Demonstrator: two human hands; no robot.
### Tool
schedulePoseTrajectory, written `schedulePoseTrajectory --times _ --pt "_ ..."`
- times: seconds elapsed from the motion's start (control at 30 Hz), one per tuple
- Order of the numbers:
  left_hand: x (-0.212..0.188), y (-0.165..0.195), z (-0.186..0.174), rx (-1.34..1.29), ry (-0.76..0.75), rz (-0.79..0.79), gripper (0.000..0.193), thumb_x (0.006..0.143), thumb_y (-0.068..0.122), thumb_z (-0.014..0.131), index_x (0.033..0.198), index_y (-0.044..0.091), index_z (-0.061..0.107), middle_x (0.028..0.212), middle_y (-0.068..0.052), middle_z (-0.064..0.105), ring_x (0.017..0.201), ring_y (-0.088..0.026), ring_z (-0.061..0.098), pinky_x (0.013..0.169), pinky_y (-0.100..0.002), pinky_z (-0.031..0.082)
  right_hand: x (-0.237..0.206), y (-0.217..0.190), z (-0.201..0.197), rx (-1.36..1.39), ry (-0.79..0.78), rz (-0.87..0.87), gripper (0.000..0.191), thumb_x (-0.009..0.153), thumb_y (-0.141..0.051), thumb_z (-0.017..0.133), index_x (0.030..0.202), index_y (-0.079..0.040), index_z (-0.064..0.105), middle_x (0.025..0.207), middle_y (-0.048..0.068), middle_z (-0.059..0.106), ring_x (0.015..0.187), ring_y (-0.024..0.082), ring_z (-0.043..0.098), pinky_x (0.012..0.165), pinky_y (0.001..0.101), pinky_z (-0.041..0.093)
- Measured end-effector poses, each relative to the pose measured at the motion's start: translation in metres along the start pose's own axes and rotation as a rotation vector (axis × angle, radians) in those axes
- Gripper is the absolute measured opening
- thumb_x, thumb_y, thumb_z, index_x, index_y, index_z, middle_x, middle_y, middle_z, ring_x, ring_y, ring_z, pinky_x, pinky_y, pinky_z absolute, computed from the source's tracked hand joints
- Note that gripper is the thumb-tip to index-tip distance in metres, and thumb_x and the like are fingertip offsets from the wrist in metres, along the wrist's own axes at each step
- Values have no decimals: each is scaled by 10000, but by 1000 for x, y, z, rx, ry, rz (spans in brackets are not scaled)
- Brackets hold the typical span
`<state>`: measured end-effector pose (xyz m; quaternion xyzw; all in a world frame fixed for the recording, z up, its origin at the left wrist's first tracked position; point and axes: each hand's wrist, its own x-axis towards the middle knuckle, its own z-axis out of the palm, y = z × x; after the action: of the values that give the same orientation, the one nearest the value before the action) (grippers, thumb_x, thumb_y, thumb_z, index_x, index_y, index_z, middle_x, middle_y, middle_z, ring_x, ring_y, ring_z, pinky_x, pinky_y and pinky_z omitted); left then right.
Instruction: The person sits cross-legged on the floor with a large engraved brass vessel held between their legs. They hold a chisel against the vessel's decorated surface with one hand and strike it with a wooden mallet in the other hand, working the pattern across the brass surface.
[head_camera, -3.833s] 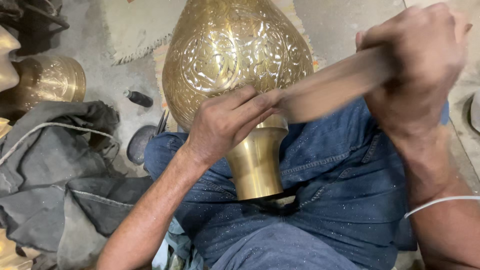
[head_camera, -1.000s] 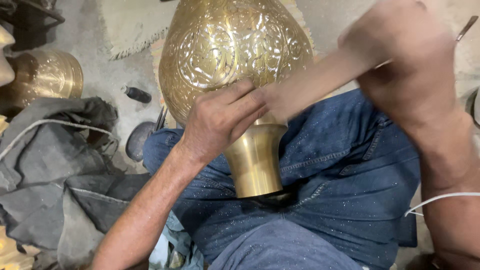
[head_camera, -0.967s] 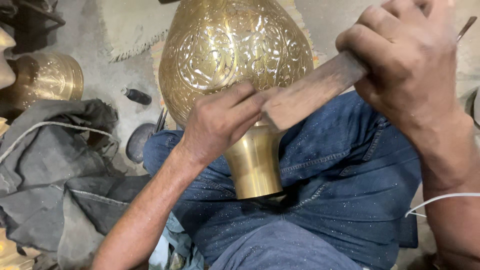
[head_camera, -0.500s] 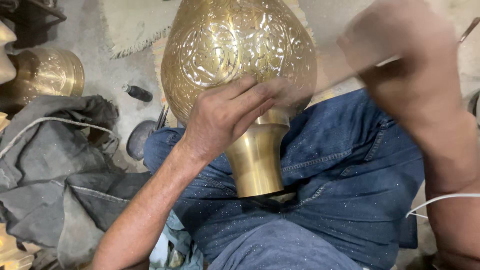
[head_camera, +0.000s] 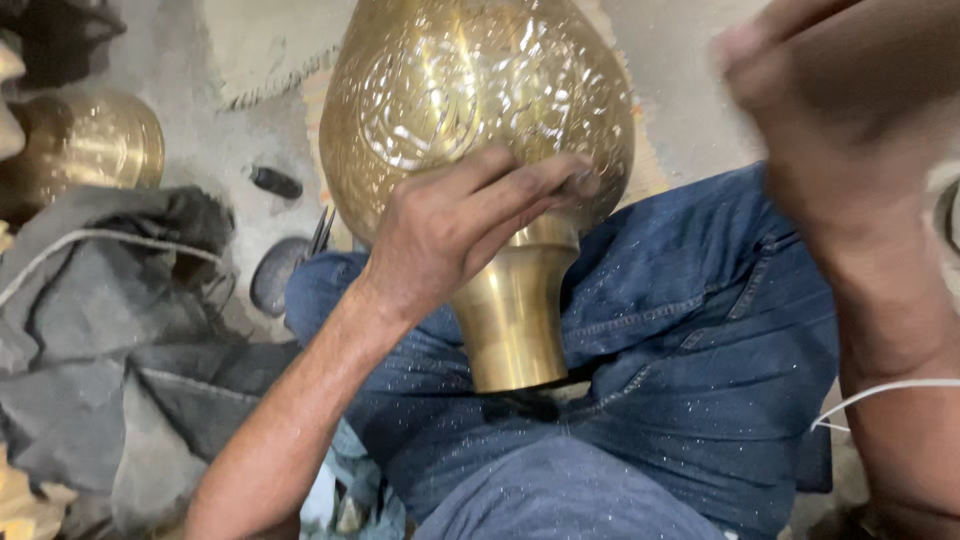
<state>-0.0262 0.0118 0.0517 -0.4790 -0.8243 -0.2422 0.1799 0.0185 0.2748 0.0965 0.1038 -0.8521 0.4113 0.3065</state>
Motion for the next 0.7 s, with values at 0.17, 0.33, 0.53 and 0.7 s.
schedulePoseTrajectory --times 0.17,0.33,0.53,0.7 --pt "-5 -7 8 7 8 24 336 1013 269 750 1316 190 628 999 3 681 822 -106 700 744 -259 652 -13 38 -3 -219 -44 -245 106 1052 2 673 1134 18 608 1027 133 645 901 246 641 793 342 504" --pt "-3 -5 8 10 3 2 359 1023 254 735 1358 184 627 1108 -11 701 923 -134 728 814 -276 665 -17 48 -4 -492 -84 -375 148 947 47 755 1052 -16 671 980 130 646 929 291 665 822 391 536" --pt "0 0 -3 17 24 6 326 1015 270 744 1303 167 632 1016 -11 690 851 -147 718 757 -307 649 1 22 -9 -327 -174 -223 183 940 -14 809 1032 -63 659 959 87 652 902 277 671 860 424 529" --pt "4 0 0 9 19 4 373 1018 298 752 1363 216 637 992 17 674 810 -108 698 751 -272 659 4 18 -12 -711 -174 -542 261 862 13 872 1022 -65 681 939 76 647 956 281 636 926 431 468"
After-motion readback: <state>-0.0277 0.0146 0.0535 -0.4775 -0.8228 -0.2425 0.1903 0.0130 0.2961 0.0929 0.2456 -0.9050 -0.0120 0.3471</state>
